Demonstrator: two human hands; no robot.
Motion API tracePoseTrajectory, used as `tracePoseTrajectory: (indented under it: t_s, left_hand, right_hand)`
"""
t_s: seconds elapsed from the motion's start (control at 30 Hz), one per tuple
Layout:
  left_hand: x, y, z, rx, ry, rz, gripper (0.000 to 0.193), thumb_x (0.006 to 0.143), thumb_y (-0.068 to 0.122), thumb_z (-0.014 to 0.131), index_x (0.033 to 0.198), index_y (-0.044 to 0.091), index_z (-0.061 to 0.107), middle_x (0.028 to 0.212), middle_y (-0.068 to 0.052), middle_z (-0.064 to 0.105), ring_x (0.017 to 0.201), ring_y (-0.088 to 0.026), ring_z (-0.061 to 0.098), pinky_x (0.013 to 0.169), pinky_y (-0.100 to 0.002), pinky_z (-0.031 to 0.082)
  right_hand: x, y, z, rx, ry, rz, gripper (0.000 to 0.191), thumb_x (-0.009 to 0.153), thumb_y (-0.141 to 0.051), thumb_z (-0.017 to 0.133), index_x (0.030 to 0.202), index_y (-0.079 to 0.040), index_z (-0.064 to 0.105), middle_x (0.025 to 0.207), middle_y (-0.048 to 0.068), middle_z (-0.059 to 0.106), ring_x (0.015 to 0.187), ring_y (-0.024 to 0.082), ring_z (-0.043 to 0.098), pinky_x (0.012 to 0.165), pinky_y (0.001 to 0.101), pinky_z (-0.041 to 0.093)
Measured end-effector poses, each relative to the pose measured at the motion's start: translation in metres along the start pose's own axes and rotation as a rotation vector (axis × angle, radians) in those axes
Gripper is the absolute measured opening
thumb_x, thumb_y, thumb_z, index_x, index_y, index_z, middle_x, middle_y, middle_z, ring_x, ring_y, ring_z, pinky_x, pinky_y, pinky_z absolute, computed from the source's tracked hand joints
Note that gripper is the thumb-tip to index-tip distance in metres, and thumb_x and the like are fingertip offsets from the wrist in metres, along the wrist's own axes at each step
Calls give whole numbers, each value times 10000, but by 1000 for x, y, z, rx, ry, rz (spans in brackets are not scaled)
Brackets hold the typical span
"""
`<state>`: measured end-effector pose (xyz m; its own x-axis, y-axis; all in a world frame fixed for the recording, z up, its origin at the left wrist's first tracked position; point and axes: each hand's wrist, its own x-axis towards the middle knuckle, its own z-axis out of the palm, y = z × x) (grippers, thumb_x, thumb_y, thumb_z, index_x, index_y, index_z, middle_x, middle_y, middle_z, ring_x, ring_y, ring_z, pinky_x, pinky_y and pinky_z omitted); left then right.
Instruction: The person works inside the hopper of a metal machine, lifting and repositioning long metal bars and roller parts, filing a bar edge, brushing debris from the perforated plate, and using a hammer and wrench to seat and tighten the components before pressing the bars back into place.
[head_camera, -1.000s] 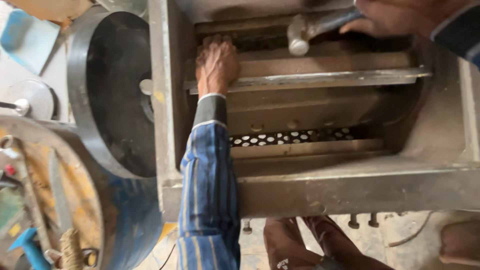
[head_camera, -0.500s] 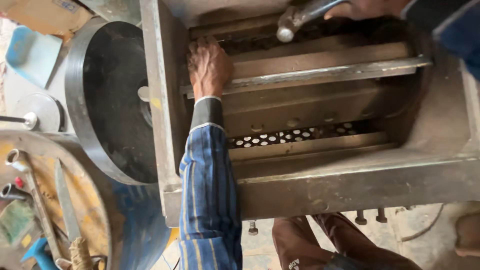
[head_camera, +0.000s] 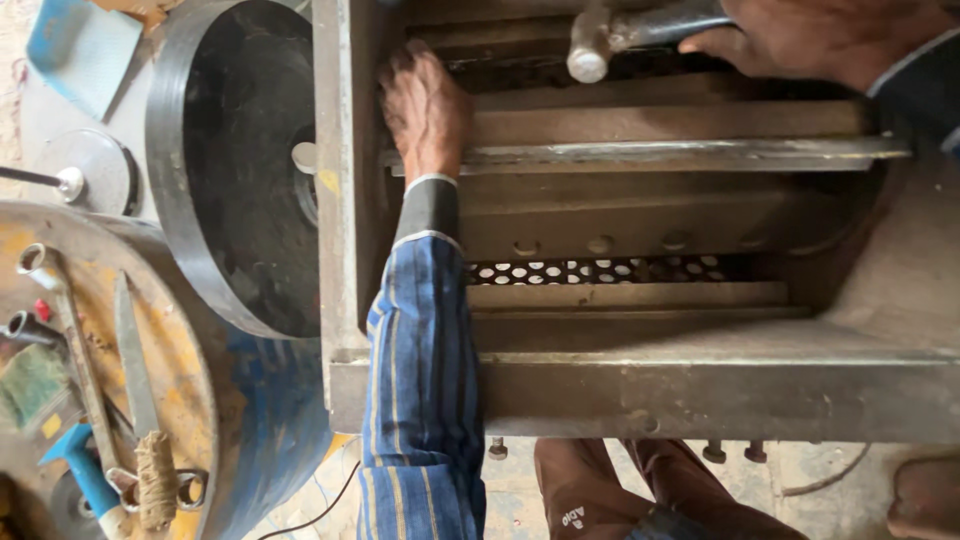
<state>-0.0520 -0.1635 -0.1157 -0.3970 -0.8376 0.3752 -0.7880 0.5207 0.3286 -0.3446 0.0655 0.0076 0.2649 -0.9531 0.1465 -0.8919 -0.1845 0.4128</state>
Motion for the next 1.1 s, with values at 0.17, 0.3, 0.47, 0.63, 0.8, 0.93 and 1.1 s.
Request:
tracePoseTrajectory:
  t_s: [0.17, 0.3, 0.47, 0.63, 0.8, 0.93, 1.1]
  left_hand:
    - [-5, -12, 22, 58, -9, 9, 211, 980, 81, 578, 1179, 9, 582, 1213, -209, 639, 1158, -393, 617, 955, -484, 541]
    - [-18, -23, 34, 105, 336, 182, 427, 953, 158, 623, 1321, -42, 538, 1265, -258, 602, 1158, -419, 581, 944, -497, 529]
    - [-10, -13, 24, 65, -55, 46, 384, 857, 89, 628, 1211, -26, 535, 1212, -230, 600, 1176, -423, 565, 960, -503, 505]
    - [3, 4, -4, 19, 28, 3, 253, 941, 31, 604, 1182, -7, 536, 1165, -229, 616, 1093, -408, 621, 929, -480, 538]
    - [-9, 4, -34, -530, 298, -8, 414, 801, -75, 631, 1189, 5, 513, 1072, -184, 607, 958, -355, 627, 864, -449, 544]
    - [-11, 1, -40, -702, 453, 90, 514, 813, -115, 590, 1299, -5, 466, 1018, -143, 612, 911, -314, 606, 852, -419, 525]
    - [6, -7, -38, -675, 407, 102, 447, 738, -98, 600, 1167, 7, 534, 988, -133, 651, 910, -309, 648, 868, -437, 527]
  right_hand:
    - [3, 3, 27, -81, -204, -3, 576, 1024, -581, 505, 914, -56, 716, 663, 79, 605, 583, 197, 585, 639, 368, 541]
    - [13, 12, 69, 7, -123, -61, 541, 1069, -559, 515, 960, -69, 716, 770, 100, 659, 677, 228, 629, 709, 379, 552]
    - [-8, 15, 68, -196, -229, -25, 500, 1062, -554, 505, 1011, -111, 732, 785, 86, 692, 679, 207, 650, 664, 372, 557]
    - [-2, 13, 32, -25, -169, -20, 510, 1058, -538, 545, 1070, -63, 729, 721, 89, 664, 562, 201, 606, 609, 347, 538]
    - [29, -10, 49, 158, -72, 17, 626, 1018, -586, 553, 1148, 5, 713, 642, 111, 618, 531, 225, 594, 572, 368, 533]
    - [62, -28, 92, -214, -2, -53, 614, 1061, -677, 429, 1040, -153, 749, 656, 70, 653, 609, 199, 650, 660, 400, 548]
    - [55, -34, 100, 2, -243, 99, 688, 1097, -677, 394, 859, -130, 737, 592, 98, 637, 505, 219, 632, 522, 382, 511]
